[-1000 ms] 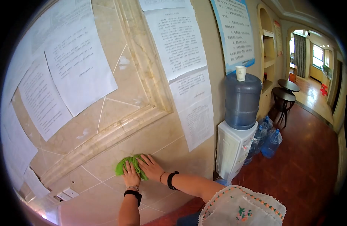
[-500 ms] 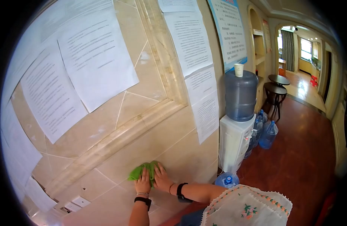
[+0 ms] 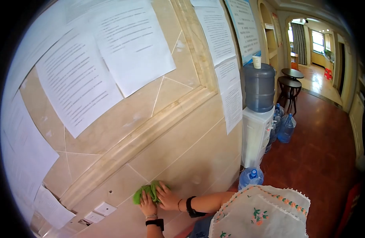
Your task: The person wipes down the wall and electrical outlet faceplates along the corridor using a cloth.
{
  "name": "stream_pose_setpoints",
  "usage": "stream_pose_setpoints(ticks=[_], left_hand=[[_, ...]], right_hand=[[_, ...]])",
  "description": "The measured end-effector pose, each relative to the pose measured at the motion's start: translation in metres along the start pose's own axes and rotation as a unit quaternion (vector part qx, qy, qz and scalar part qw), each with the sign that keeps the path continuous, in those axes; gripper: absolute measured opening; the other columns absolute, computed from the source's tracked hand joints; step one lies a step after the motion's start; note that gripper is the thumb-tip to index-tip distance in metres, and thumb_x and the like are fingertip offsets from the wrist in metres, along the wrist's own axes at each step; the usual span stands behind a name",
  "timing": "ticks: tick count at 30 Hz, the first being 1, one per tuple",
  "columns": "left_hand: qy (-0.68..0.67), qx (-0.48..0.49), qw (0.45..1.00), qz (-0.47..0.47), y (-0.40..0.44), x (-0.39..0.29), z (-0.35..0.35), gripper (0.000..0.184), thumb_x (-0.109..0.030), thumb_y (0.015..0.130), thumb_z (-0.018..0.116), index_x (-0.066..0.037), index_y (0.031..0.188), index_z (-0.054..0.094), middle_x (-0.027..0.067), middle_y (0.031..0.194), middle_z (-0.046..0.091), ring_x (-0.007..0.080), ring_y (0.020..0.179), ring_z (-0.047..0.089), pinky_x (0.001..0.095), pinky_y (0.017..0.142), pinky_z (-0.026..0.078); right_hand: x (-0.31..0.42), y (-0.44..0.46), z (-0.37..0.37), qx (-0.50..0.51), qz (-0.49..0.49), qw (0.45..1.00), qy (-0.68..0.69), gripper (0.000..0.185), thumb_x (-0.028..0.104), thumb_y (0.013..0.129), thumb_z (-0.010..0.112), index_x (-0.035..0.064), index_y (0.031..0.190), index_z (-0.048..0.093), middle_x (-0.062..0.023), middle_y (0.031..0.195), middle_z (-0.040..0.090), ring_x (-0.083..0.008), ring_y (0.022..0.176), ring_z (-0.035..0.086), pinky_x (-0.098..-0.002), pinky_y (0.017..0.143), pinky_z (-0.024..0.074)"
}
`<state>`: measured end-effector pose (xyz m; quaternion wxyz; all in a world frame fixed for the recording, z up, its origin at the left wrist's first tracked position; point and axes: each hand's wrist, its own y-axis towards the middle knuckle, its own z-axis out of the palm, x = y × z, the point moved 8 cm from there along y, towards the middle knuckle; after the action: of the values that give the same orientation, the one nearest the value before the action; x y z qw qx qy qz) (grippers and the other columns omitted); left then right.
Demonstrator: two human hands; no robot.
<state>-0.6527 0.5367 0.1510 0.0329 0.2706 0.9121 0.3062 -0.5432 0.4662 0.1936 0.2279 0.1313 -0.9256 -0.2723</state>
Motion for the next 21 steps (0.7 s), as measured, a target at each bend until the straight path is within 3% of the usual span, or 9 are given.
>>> stream_pose_setpoints(ticks=[4, 6, 9, 16, 21], left_hand=[[0.001, -0.021, 0.999, -0.041, -0.022, 0.046, -0.033, 0.055, -0.012, 0.076, 0.059, -0.005, 0.129, 0.043, 0.0119, 0.147, 0.024, 0.0395, 0.127, 0.031, 0.0496, 0.101, 0.030], [0.028, -0.038, 0.995, -0.087, -0.031, 0.069, -0.050, 0.046, -0.016, 0.080, 0.054, -0.006, 0.125, 0.047, 0.0115, 0.144, 0.029, 0.0365, 0.126, 0.035, 0.0485, 0.097, 0.034], [0.043, -0.061, 0.995, -0.070, -0.035, 0.088, -0.064, 0.046, -0.019, 0.082, 0.055, -0.005, 0.126, 0.045, 0.0123, 0.146, 0.025, 0.0372, 0.128, 0.031, 0.0478, 0.098, 0.034], [-0.081, -0.139, 0.985, -0.065, -0.028, 0.072, -0.078, 0.062, -0.025, 0.084, 0.057, -0.005, 0.135, 0.031, 0.0157, 0.148, 0.018, 0.0408, 0.131, 0.023, 0.0499, 0.106, 0.025], [-0.058, -0.167, 0.979, -0.105, -0.014, 0.052, -0.076, 0.063, -0.026, 0.083, 0.059, -0.001, 0.132, 0.031, 0.0184, 0.145, 0.020, 0.0431, 0.130, 0.022, 0.0527, 0.104, 0.029]], right_hand=[[0.044, 0.011, 0.027, 0.027, -0.041, 0.999, 0.002, 0.056, 0.016, 0.079, 0.055, -0.0068, 0.128, 0.038, -0.0217, 0.142, 0.023, -0.0432, 0.135, 0.008, -0.0524, 0.106, 0.0262], [0.065, 0.016, 0.038, 0.020, -0.049, 0.998, 0.023, 0.055, 0.014, 0.078, 0.055, -0.0070, 0.127, 0.039, -0.0209, 0.142, 0.023, -0.0428, 0.135, 0.008, -0.0522, 0.106, 0.0262], [0.091, 0.025, 0.050, -0.018, -0.056, 0.997, 0.057, 0.054, 0.012, 0.077, 0.055, -0.0068, 0.126, 0.040, -0.0205, 0.142, 0.025, -0.0425, 0.135, 0.008, -0.0521, 0.105, 0.0266], [0.099, 0.030, 0.047, -0.124, -0.073, 0.986, 0.079, 0.053, 0.011, 0.071, 0.058, -0.0074, 0.119, 0.046, -0.0243, 0.135, 0.033, -0.0462, 0.132, 0.017, -0.0522, 0.105, 0.0267], [0.074, 0.029, 0.034, -0.106, -0.077, 0.986, 0.103, 0.054, 0.009, 0.072, 0.055, -0.0057, 0.123, 0.043, -0.0231, 0.137, 0.031, -0.0422, 0.133, 0.016, -0.0511, 0.106, 0.0251]])
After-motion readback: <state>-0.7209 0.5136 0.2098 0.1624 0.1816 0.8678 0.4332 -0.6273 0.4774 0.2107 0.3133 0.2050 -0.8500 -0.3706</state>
